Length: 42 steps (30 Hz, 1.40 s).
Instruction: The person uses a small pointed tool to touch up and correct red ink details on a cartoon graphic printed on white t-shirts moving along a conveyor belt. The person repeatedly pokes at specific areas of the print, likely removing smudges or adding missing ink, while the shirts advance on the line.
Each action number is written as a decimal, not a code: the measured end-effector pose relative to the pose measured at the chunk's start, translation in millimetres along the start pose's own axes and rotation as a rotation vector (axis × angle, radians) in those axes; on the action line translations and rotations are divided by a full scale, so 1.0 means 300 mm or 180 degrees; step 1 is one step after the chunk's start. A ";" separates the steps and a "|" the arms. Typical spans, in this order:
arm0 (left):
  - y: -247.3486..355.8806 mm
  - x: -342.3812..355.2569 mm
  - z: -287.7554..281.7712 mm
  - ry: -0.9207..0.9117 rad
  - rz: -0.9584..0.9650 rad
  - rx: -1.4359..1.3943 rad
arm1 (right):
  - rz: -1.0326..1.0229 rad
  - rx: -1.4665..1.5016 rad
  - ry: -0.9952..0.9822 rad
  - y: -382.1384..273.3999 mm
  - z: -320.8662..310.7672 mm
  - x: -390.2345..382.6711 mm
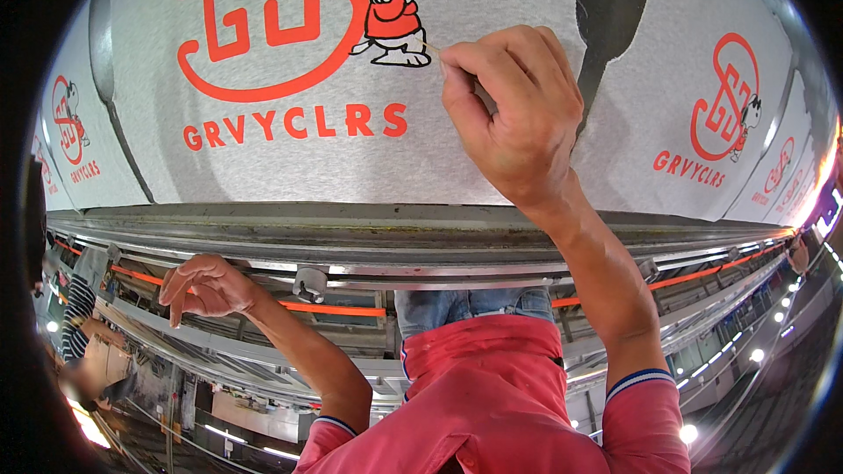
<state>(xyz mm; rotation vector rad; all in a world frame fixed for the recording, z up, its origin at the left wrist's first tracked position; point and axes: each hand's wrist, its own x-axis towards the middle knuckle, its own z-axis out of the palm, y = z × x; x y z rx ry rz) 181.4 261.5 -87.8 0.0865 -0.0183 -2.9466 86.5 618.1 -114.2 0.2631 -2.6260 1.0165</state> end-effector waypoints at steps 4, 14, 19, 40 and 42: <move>0.012 0.000 -0.001 -0.0005 -0.0014 0.0075 | 0.0022 0.0059 0.0014 0.001 0.001 0.002; 0.030 0.003 -0.011 -0.0030 -0.0051 0.0039 | 0.0425 0.0342 0.0040 -0.014 -0.009 -0.007; 0.025 -0.014 -0.004 0.0110 0.0185 -0.0111 | 0.1200 0.1245 0.0292 -0.022 -0.074 -0.021; -1.158 -0.541 0.060 -0.0071 -0.0789 -0.0030 | 0.3097 0.2813 0.0440 0.564 -1.138 -0.515; -1.202 -0.566 0.048 0.0000 -0.0877 0.0138 | 0.2834 0.2258 0.0521 0.638 -1.182 -0.533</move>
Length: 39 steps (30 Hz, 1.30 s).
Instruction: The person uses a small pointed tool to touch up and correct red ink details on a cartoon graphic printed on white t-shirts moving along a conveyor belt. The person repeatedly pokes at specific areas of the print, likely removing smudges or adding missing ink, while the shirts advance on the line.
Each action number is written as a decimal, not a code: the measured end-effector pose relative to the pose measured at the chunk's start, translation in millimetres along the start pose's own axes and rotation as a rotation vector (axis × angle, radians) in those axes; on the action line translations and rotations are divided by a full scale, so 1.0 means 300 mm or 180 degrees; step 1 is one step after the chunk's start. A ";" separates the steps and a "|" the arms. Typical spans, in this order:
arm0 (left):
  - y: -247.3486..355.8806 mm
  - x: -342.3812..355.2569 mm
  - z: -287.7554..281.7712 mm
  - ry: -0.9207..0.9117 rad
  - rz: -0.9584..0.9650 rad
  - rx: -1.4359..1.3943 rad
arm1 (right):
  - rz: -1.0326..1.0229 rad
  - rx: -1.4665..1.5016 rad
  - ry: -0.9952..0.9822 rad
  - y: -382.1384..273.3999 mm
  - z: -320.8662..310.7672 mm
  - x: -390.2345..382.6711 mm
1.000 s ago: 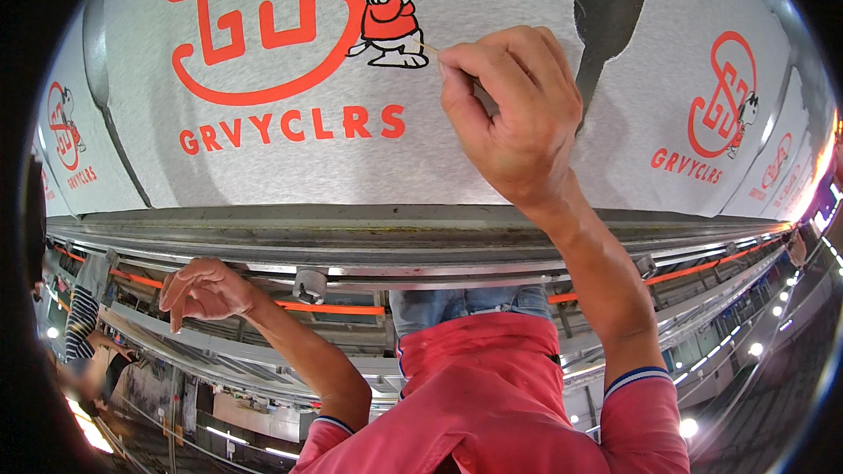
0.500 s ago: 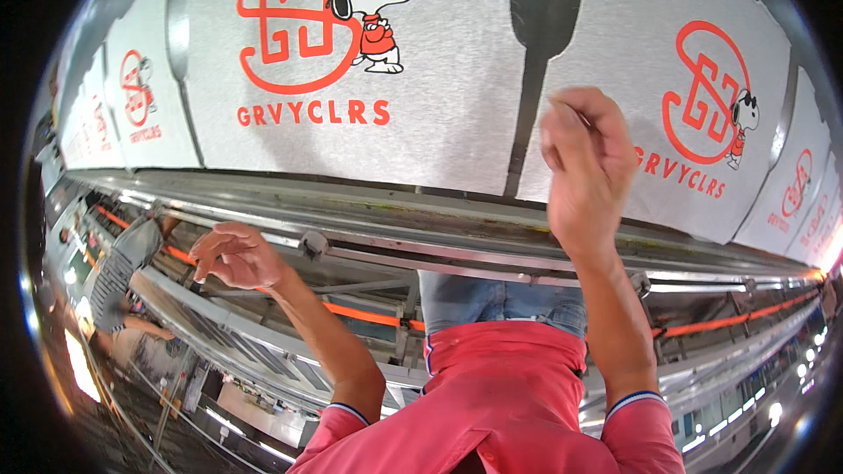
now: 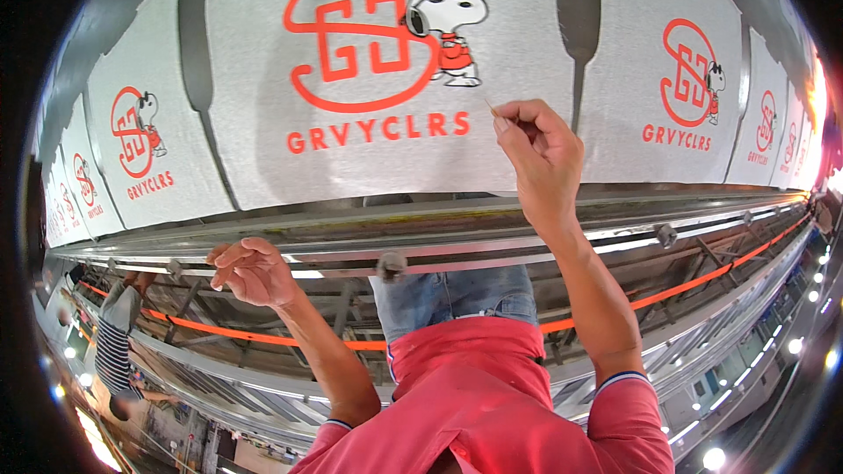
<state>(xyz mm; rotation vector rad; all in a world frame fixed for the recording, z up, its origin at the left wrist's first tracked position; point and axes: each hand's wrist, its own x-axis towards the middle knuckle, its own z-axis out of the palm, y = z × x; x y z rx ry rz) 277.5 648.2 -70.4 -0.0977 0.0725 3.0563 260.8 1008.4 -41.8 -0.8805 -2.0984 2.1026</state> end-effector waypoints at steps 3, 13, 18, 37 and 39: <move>-0.051 -0.007 -0.019 0.0151 0.0012 0.0129 | -0.1084 -0.1194 -0.0007 0.069 -0.056 0.096; -0.051 0.008 -0.055 0.0202 0.0591 0.0179 | -0.2510 -0.2107 -0.0044 0.158 -0.035 0.220; -0.067 0.002 -0.060 0.0209 0.0500 0.0189 | -0.2639 -0.2182 0.0024 0.164 -0.035 0.229; -0.061 -0.003 -0.057 0.0281 0.0614 0.0058 | -0.2777 -0.2243 -0.0018 0.169 -0.029 0.238; -0.059 -0.003 -0.058 0.0288 0.0609 0.0029 | -0.2737 -0.2214 -0.0007 0.170 -0.030 0.236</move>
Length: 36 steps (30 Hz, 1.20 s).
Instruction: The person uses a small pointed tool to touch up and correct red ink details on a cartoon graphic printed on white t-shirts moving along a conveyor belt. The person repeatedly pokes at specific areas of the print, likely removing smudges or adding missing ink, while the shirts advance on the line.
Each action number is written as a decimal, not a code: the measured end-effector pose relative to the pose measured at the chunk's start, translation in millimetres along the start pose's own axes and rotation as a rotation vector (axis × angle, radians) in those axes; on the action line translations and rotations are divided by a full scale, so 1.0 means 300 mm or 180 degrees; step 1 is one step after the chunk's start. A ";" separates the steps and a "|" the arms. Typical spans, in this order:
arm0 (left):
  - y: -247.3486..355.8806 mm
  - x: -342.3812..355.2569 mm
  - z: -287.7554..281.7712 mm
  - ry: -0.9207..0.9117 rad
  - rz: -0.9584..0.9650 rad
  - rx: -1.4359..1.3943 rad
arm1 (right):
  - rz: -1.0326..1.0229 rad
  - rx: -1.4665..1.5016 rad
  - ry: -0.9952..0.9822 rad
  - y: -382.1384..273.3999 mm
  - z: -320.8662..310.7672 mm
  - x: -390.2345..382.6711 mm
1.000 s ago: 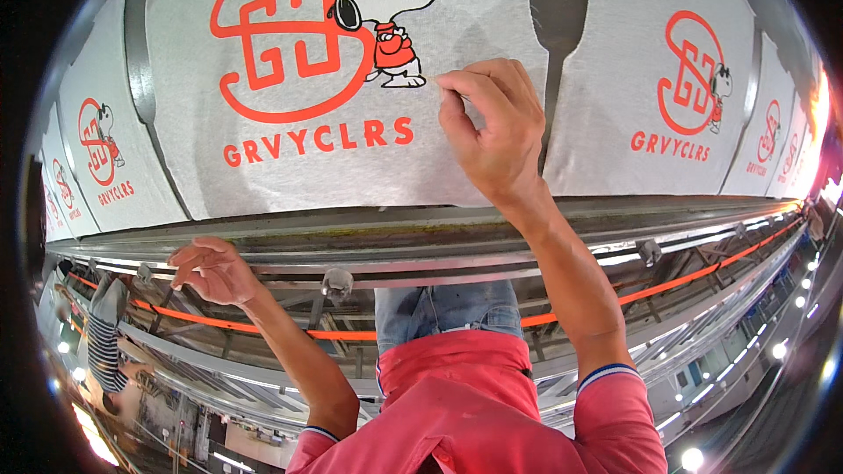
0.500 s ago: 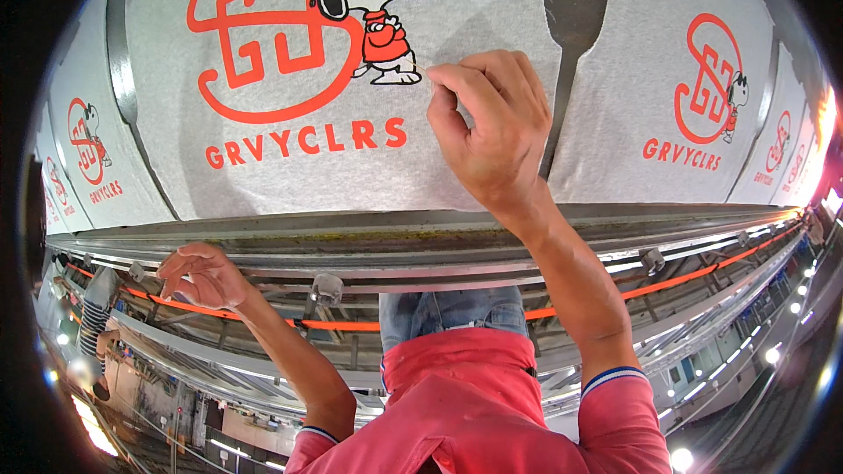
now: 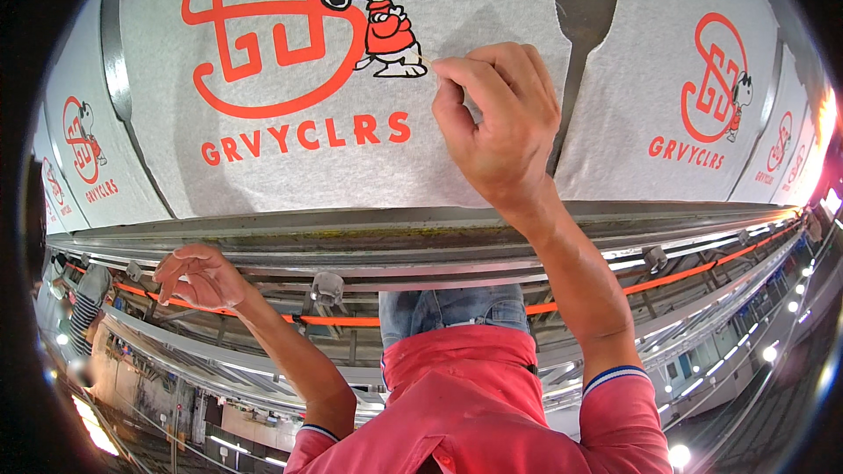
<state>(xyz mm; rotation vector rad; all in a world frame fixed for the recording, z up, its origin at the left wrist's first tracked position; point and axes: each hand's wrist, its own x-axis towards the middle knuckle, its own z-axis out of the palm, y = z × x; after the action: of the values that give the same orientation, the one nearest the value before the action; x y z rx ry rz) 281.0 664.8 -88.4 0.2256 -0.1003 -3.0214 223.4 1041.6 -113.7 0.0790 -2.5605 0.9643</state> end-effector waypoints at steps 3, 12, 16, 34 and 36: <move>-0.001 0.002 0.000 -0.0019 -0.0016 -0.0023 | 0.0059 0.0056 0.0029 0.000 0.001 -0.006; -0.006 0.004 0.003 -0.0054 -0.0082 -0.0005 | 0.0000 -0.0012 -0.0008 -0.003 0.002 -0.002; -0.007 0.002 0.004 -0.0019 -0.0058 -0.0025 | 0.0006 0.0007 0.0002 0.001 0.003 -0.005; -0.012 0.003 0.007 -0.0024 -0.0021 -0.0015 | -0.0021 -0.0016 -0.0067 -0.003 -0.001 0.002; -0.009 0.005 0.008 -0.0021 -0.0026 -0.0002 | -0.0028 0.0013 -0.0056 -0.004 0.001 0.003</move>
<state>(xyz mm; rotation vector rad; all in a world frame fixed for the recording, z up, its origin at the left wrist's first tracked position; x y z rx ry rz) 278.7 667.5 -86.4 0.2164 -0.0993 -3.0305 222.7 1040.5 -112.9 0.1002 -2.5720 0.9696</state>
